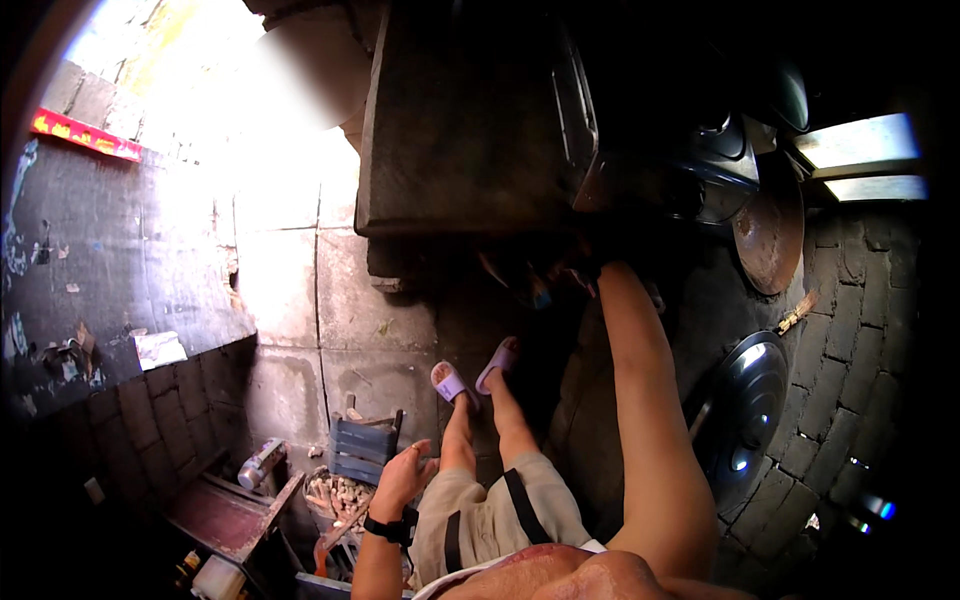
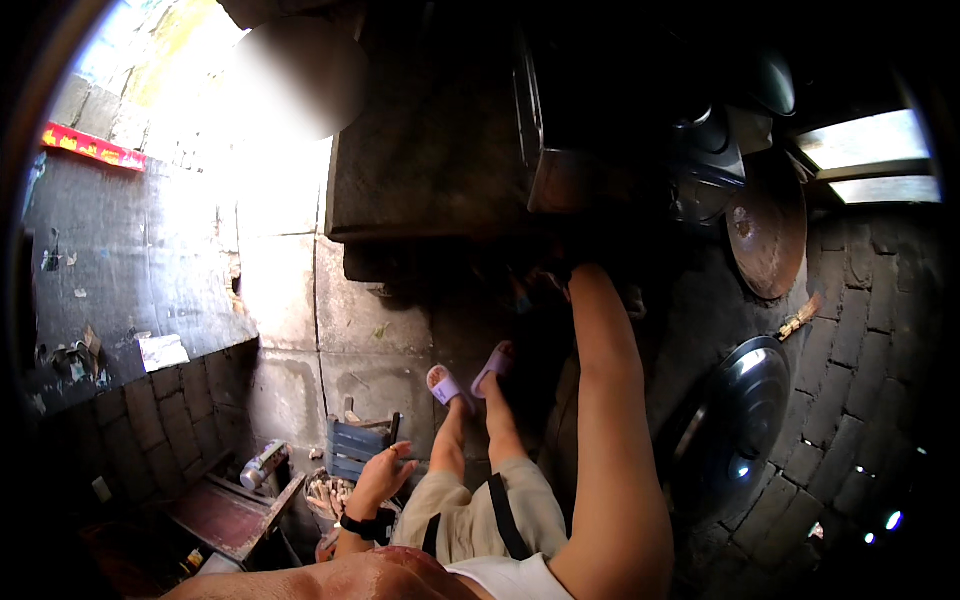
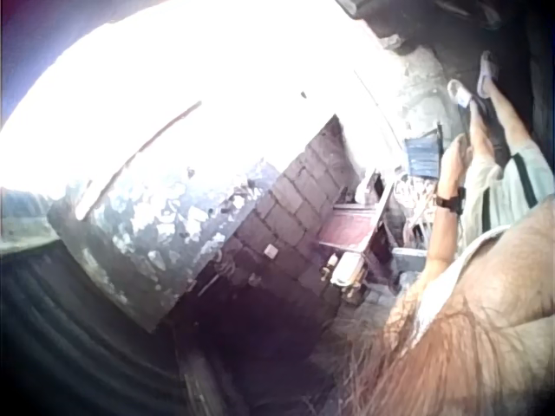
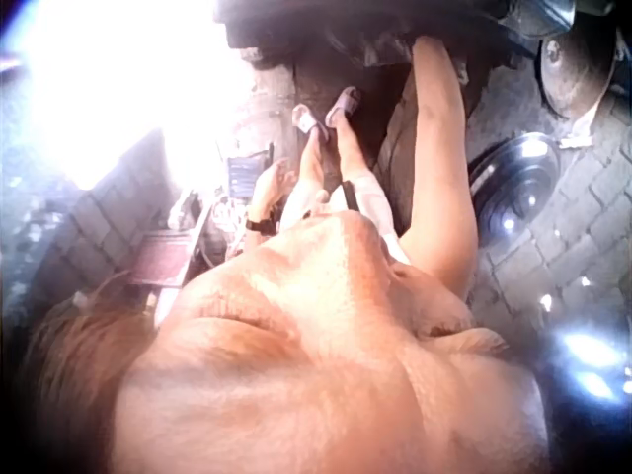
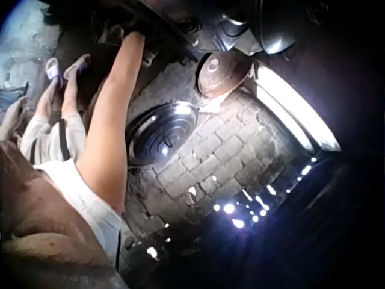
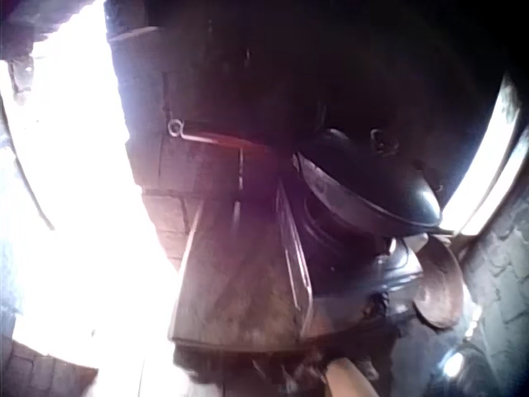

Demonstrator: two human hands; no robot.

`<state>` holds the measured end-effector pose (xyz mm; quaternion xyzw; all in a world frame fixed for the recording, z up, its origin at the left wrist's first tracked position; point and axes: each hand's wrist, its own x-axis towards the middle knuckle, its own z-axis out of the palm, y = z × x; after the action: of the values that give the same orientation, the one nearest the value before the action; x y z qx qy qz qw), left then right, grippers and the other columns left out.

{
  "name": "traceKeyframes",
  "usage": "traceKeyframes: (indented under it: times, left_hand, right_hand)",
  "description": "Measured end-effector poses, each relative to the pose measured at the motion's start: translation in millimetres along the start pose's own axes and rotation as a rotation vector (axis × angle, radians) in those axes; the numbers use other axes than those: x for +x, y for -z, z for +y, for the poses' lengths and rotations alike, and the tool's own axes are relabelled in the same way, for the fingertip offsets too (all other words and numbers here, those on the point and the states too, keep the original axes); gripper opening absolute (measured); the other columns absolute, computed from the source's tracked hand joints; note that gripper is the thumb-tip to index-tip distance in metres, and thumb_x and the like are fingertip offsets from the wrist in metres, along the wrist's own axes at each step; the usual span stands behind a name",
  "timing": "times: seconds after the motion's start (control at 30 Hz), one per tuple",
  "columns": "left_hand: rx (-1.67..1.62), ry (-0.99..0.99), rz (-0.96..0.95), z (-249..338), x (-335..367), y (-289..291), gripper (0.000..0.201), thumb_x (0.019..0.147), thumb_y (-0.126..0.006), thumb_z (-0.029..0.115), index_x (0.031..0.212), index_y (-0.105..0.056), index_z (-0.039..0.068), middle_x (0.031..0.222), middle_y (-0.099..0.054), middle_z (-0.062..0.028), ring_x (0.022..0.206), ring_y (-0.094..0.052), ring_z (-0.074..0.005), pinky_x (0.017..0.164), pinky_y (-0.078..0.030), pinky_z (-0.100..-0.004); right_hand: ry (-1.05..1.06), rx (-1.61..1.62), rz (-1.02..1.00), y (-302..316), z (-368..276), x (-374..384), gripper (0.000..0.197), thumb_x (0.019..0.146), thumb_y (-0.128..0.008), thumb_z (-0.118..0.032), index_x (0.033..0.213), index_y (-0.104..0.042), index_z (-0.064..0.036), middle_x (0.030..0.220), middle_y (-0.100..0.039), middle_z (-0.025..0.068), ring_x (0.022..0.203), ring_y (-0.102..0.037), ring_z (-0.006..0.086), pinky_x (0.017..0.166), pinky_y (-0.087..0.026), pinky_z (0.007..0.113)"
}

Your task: The person chops cloves of garlic on a wooden board, walks across a dirt yard to retrieve a bowl of chopped cabbage, and then moves to an outdoor cooking area where they pour oil from a container into a pan.

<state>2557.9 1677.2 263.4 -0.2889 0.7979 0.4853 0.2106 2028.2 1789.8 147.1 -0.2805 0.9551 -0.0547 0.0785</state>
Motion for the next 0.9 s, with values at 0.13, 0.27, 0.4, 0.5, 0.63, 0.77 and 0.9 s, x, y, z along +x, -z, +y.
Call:
traceKeyframes:
  times: [0.13,0.27,0.4,0.5,0.63,0.77,0.9]
  left_hand:
    - [0.04,-0.022,-0.009,-2,5,0,0.044,0.086,-0.068,0.023,0.121,-0.055,0.0,0.106,-0.067,-0.0192,0.097,-0.064,-0.035,0.081,-0.052,-0.04]
    - [0.0,-0.066,0.018,8,10,3,0.047,0.086,-0.069,0.023,0.124,-0.052,0.001,0.105,-0.067,-0.019,0.097,-0.064,-0.0352,0.08,-0.052,-0.0399]
    - [-0.027,-0.006,-0.01,15,12,7,0.051,0.086,-0.069,0.024,0.128,-0.05,0.002,0.106,-0.067,-0.0189,0.097,-0.065,-0.0353,0.08,-0.052,-0.04]
    - [-0.024,-0.014,-0.008,10,11,7,0.053,0.086,-0.069,0.024,0.13,-0.048,0.002,0.106,-0.067,-0.019,0.097,-0.065,-0.0356,0.079,-0.052,-0.0401]
    - [0.027,0.012,-0.004,2,6,7,0.053,0.089,-0.068,0.026,0.133,-0.049,0.006,0.106,-0.068,-0.0163,0.098,-0.065,-0.0345,0.082,-0.052,-0.0382]
    - [0.018,-0.03,0.02,7,4,13,0.055,0.086,-0.069,0.024,0.132,-0.047,0.003,0.107,-0.067,-0.019,0.098,-0.064,-0.0353,0.081,-0.052,-0.0398]
    - [0.027,-0.007,0.023,13,1,19,0.057,0.087,-0.068,0.026,0.134,-0.045,0.004,0.108,-0.067,-0.0182,0.098,-0.064,-0.0354,0.081,-0.052,-0.0394]
  right_hand:
    - [0.013,-0.004,0.005,2,-3,7,0.044,0.091,-0.051,-0.024,0.131,-0.055,-0.0046,0.135,-0.052,0.0212,0.127,-0.047,0.0369,0.106,-0.038,0.046]
    - [0.009,-0.016,-0.008,3,1,4,0.044,0.091,-0.051,-0.024,0.13,-0.056,-0.0047,0.135,-0.053,0.0211,0.127,-0.047,0.0369,0.106,-0.038,0.046]
    - [0.008,-0.018,-0.01,4,0,1,0.044,0.091,-0.052,-0.024,0.13,-0.056,-0.0048,0.135,-0.053,0.0211,0.127,-0.047,0.0368,0.106,-0.038,0.046]
    - [0.016,-0.021,-0.007,6,-1,2,0.044,0.091,-0.052,-0.024,0.13,-0.056,-0.0049,0.135,-0.053,0.021,0.126,-0.048,0.0368,0.106,-0.038,0.046]
    - [0.029,-0.035,-0.016,7,-5,1,0.044,0.09,-0.052,-0.024,0.13,-0.056,-0.005,0.135,-0.053,0.021,0.126,-0.048,0.0368,0.106,-0.038,0.046]
    - [0.033,-0.043,-0.007,8,-4,-4,0.044,0.09,-0.052,-0.024,0.13,-0.057,-0.0051,0.134,-0.053,0.0209,0.126,-0.048,0.0367,0.106,-0.039,0.046]
    - [0.048,-0.05,-0.003,4,-9,-10,0.044,0.09,-0.052,-0.024,0.129,-0.057,-0.0052,0.134,-0.054,0.0209,0.126,-0.048,0.0367,0.105,-0.039,0.046]
